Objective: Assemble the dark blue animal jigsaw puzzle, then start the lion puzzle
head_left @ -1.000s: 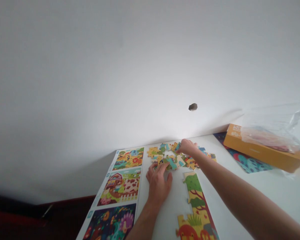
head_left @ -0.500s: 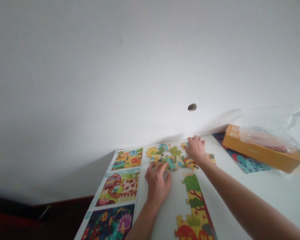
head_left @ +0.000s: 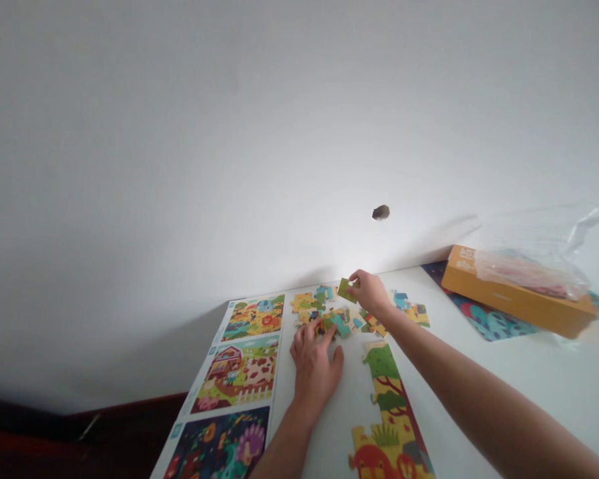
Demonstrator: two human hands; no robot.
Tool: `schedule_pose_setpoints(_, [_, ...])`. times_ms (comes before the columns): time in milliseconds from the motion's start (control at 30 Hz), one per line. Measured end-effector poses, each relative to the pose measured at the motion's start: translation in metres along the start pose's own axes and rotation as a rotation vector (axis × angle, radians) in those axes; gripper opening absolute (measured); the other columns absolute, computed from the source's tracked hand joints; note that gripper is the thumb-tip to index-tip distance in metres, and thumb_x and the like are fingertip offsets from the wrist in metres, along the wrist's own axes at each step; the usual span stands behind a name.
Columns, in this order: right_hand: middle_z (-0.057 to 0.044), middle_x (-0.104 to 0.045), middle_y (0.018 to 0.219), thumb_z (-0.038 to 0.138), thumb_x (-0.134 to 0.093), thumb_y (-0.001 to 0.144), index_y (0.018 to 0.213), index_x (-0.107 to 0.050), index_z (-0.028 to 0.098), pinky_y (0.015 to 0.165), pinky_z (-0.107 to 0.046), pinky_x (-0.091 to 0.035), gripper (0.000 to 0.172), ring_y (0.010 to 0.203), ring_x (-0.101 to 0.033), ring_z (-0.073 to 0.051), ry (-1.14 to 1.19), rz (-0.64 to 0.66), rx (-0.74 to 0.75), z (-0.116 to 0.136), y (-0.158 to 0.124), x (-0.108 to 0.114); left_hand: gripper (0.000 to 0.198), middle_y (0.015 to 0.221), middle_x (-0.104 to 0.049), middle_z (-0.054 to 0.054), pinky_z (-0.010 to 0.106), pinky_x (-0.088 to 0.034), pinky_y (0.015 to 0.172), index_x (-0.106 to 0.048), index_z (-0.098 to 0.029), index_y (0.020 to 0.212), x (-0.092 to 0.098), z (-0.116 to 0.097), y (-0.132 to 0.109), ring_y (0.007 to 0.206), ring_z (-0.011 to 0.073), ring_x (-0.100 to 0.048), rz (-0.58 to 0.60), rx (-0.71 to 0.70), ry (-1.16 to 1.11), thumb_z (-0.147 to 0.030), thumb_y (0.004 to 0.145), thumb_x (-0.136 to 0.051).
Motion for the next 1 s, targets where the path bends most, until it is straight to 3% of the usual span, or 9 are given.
schedule_pose_setpoints(133, [-0.004,-0.070,0.102,0.021,-0.061,0.088,0.088,-0.069,0.024,0.082,-0.026,-0.050,0.008,0.089,-0.066,-0.016,0.132,-0.020,0.269,0.001,-0.046,0.019,0.041,0.136,-0.054,0.008,0.052,-0.037,0.105,-0.067,-0.030,0.124,0.004,-0.003,0.000,0.127,0.0339,-0.043,-0.023,-0.030,-0.009,-0.028,0.083,-0.065])
schedule_pose_setpoints(233, [-0.010,-0.060,0.113,0.022,-0.058,0.091,0.084,-0.066,0.022,0.082,-0.031,-0.053,0.011,0.097,-0.063,-0.018,0.324,-0.125,0.625,0.005,-0.097,0.032,0.054,0.138,-0.057,0.008,0.054,-0.034,0.107,-0.060,-0.027,0.132,0.010,-0.012,-0.002,0.128,0.0350,-0.043,-0.061,-0.121,-0.089,-0.035,0.080,-0.072])
schedule_pose_setpoints(333, [-0.010,-0.055,0.108,0.016,-0.052,0.093,0.087,-0.062,0.022,0.081,-0.032,-0.054,0.013,0.101,-0.060,-0.020,0.389,-0.146,0.774,0.001,-0.128,0.029,0.070,0.124,-0.067,0.008,0.053,-0.032,0.109,-0.052,-0.025,0.139,0.012,-0.023,-0.005,0.126,0.0345,-0.047,-0.048,-0.240,-0.182,-0.036,0.076,-0.079])
schedule_pose_setpoints(500, [-0.009,-0.051,0.111,0.012,-0.049,0.092,0.091,-0.055,0.022,0.084,-0.031,-0.054,0.012,0.100,-0.058,-0.018,0.372,-0.067,0.826,0.008,-0.136,0.017,0.056,0.117,-0.071,0.006,0.052,-0.038,0.105,-0.062,-0.026,0.127,0.014,-0.027,-0.008,0.120,0.0331,-0.052,-0.032,-0.309,-0.251,-0.030,0.074,-0.080])
schedule_pose_setpoints(733, [-0.010,-0.053,0.114,0.010,-0.048,0.092,0.096,-0.058,0.022,0.085,-0.030,-0.054,0.016,0.103,-0.059,-0.018,0.379,-0.059,0.824,0.013,-0.135,0.017,0.050,0.116,-0.071,0.007,0.049,-0.043,0.104,-0.064,-0.025,0.127,0.018,-0.026,-0.010,0.119,0.0302,-0.055,-0.062,-0.333,-0.294,-0.035,0.079,-0.076])
schedule_pose_setpoints(900, [-0.012,-0.060,0.124,0.015,-0.049,0.093,0.117,-0.061,0.024,0.094,-0.039,-0.050,0.028,0.112,-0.059,-0.022,0.226,-0.094,0.710,0.006,-0.123,0.014,0.038,0.106,-0.073,0.007,0.048,-0.048,0.097,-0.067,-0.024,0.123,0.013,-0.005,-0.002,0.110,0.0285,-0.060,-0.142,-0.173,-0.209,-0.030,0.086,-0.067])
schedule_pose_setpoints(1000, [-0.009,-0.067,0.121,0.021,-0.054,0.093,0.125,-0.060,0.026,0.102,-0.046,-0.042,0.033,0.122,-0.054,-0.026,0.124,-0.001,0.751,0.012,-0.123,0.009,0.038,0.110,-0.073,0.009,0.051,-0.049,0.096,-0.067,-0.023,0.124,0.005,0.005,0.000,0.111,0.0307,-0.058,-0.119,-0.084,-0.159,-0.022,0.087,-0.061])
Point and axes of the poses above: each hand's wrist, its own y-axis towards the middle knuckle, its own x-axis out of the back of the hand, z = x × y, the point moved 9 cm from there along y, towards the middle knuckle
